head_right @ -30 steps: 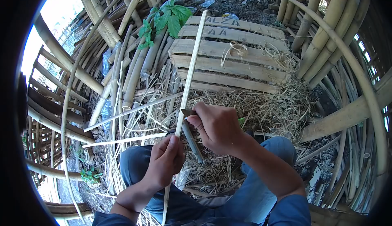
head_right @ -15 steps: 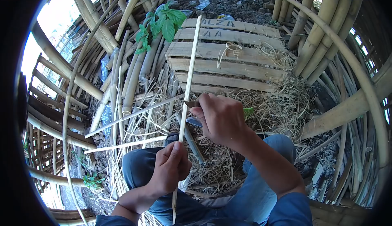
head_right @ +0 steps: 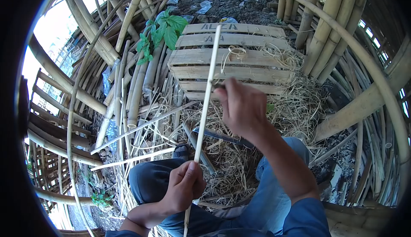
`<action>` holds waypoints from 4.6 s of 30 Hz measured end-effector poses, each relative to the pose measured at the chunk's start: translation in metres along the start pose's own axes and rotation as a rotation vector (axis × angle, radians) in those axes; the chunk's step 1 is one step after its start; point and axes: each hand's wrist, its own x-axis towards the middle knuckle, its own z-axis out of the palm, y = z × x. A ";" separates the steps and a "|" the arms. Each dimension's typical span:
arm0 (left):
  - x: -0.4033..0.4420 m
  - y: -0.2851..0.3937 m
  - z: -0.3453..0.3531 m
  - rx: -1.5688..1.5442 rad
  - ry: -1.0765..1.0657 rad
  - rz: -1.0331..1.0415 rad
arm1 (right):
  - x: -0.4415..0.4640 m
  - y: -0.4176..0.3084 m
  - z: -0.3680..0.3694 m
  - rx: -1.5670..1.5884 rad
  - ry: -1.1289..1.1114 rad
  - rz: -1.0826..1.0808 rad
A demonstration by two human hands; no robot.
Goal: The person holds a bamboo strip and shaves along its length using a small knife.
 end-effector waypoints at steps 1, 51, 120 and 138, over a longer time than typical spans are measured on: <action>-0.002 -0.001 0.001 0.002 -0.007 -0.001 | 0.003 0.007 -0.003 -0.026 0.004 0.055; -0.028 -0.020 0.010 0.367 -0.255 -0.020 | 0.000 0.120 -0.050 -0.180 0.127 0.557; -0.004 0.008 -0.001 -0.110 0.017 -0.071 | -0.012 0.001 -0.020 0.068 -0.034 -0.087; -0.019 -0.008 -0.004 0.071 0.004 -0.095 | 0.010 0.064 -0.047 -0.277 0.034 0.366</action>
